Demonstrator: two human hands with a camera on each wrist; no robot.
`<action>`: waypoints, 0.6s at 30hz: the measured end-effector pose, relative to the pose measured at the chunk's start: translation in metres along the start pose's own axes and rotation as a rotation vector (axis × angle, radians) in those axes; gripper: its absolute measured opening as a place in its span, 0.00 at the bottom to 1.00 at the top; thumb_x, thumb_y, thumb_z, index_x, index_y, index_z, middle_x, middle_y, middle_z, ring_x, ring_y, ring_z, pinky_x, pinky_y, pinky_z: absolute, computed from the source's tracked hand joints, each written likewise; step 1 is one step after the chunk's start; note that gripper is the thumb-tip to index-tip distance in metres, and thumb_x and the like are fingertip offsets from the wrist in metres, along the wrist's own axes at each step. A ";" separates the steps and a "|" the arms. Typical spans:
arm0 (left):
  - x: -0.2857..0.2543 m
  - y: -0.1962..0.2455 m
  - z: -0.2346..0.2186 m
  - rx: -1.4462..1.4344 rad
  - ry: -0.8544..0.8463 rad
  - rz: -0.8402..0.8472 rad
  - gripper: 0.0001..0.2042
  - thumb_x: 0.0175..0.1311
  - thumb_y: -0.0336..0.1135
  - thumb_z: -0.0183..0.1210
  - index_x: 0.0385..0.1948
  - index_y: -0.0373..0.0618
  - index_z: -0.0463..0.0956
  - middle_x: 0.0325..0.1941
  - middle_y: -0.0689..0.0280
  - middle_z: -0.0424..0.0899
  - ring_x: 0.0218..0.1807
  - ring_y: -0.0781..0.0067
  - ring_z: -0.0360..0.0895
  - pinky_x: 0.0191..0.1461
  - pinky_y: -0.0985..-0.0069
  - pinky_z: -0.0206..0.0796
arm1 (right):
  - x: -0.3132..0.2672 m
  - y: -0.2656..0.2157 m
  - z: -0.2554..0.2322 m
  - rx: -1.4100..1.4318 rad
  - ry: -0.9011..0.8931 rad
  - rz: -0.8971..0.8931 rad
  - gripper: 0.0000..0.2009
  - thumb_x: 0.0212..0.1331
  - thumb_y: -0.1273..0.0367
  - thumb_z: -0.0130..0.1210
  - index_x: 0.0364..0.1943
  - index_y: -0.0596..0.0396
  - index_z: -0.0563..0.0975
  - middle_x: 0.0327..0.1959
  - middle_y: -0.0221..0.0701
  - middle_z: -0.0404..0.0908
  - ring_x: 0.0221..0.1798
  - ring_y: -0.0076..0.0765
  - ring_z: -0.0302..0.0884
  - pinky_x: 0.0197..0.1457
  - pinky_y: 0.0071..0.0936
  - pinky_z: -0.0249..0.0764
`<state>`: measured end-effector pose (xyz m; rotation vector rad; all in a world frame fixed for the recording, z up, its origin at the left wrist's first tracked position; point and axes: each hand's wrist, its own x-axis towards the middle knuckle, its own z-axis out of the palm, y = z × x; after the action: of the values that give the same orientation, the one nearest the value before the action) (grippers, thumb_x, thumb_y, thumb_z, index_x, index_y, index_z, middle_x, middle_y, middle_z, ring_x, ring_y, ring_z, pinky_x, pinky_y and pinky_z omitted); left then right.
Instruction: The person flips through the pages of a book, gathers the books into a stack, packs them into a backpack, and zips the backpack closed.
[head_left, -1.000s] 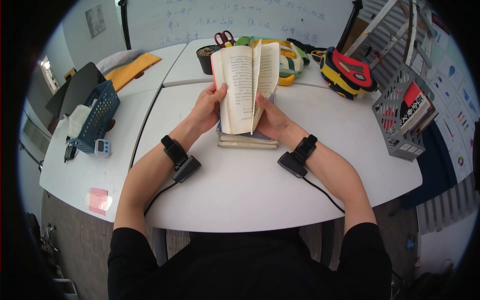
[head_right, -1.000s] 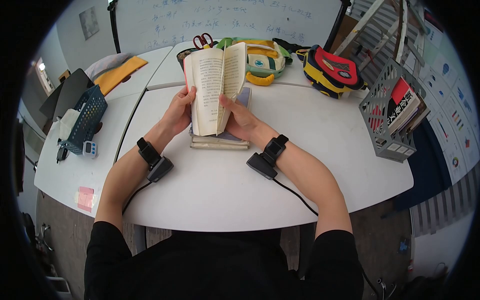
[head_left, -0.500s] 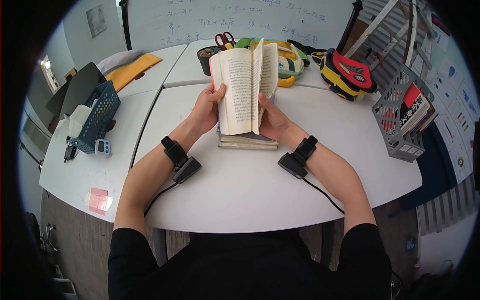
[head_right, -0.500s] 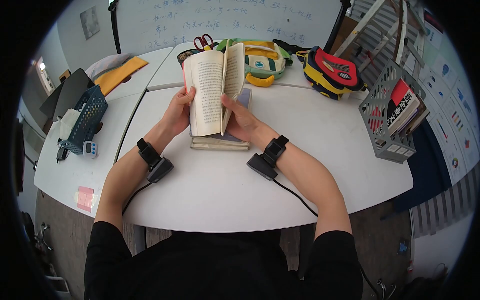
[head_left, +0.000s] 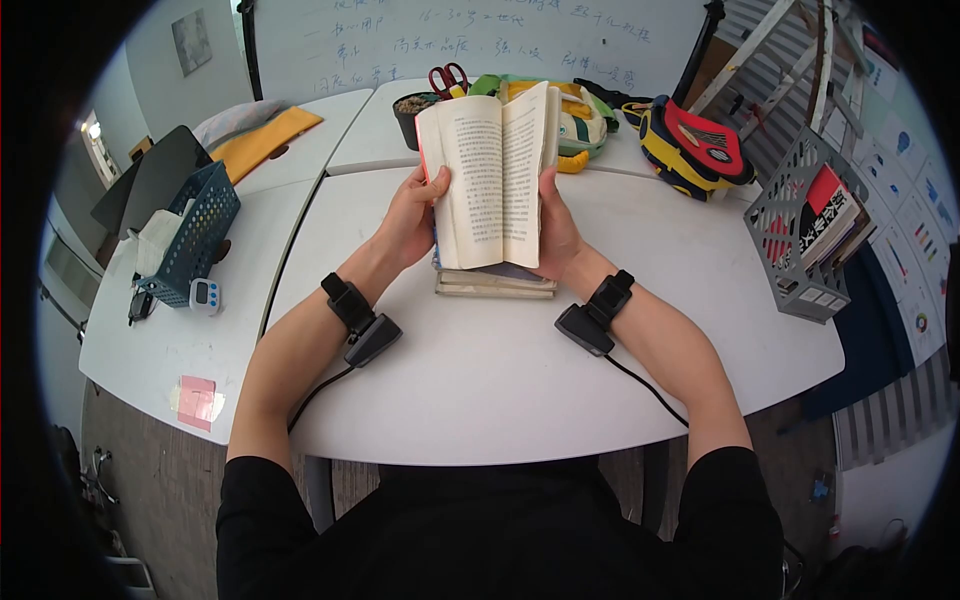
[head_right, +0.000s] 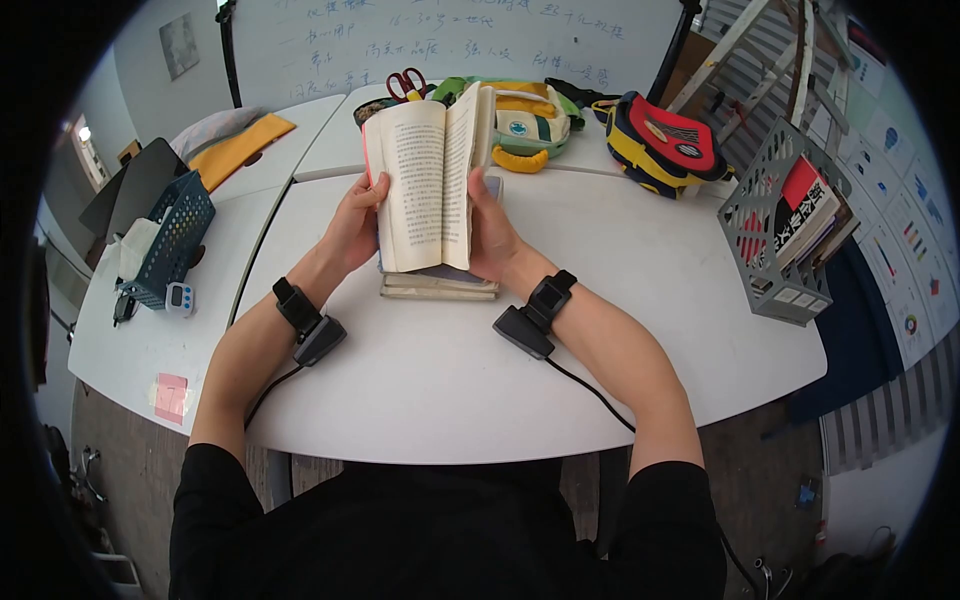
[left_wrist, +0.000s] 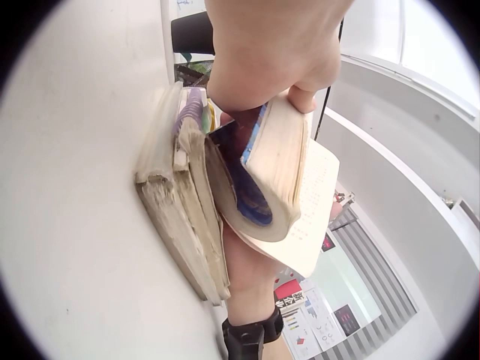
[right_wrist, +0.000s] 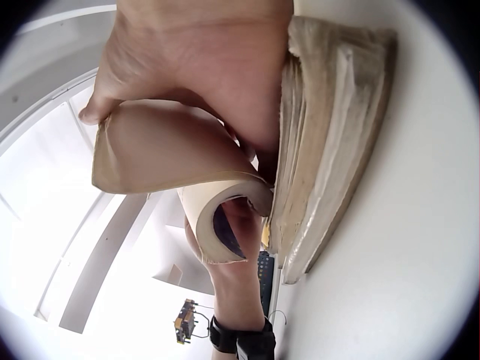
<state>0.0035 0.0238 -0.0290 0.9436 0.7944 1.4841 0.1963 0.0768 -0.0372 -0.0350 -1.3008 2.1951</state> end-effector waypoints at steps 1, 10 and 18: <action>-0.001 0.000 0.002 -0.001 0.004 0.014 0.21 0.68 0.40 0.53 0.61 0.51 0.63 0.56 0.67 0.75 0.58 0.73 0.72 0.62 0.67 0.65 | 0.000 0.001 0.000 -0.007 -0.023 -0.004 0.46 0.51 0.34 0.50 0.67 0.51 0.58 0.62 0.34 0.67 0.64 0.34 0.67 0.66 0.36 0.67; -0.002 -0.004 0.003 0.012 -0.016 0.071 0.22 0.68 0.39 0.54 0.62 0.56 0.62 0.57 0.69 0.75 0.58 0.75 0.73 0.61 0.67 0.66 | -0.001 0.002 -0.006 -0.066 -0.004 0.084 0.46 0.50 0.36 0.54 0.67 0.53 0.57 0.64 0.36 0.66 0.65 0.34 0.66 0.67 0.34 0.66; 0.001 -0.001 -0.001 -0.006 0.016 0.032 0.20 0.68 0.38 0.54 0.60 0.55 0.66 0.56 0.69 0.76 0.56 0.75 0.73 0.62 0.67 0.65 | -0.003 0.004 -0.016 -0.013 -0.083 0.142 0.45 0.48 0.45 0.63 0.66 0.53 0.57 0.63 0.36 0.67 0.64 0.35 0.67 0.67 0.35 0.67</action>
<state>0.0030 0.0246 -0.0305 0.9441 0.7894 1.5226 0.2022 0.0864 -0.0493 -0.0425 -1.3965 2.3293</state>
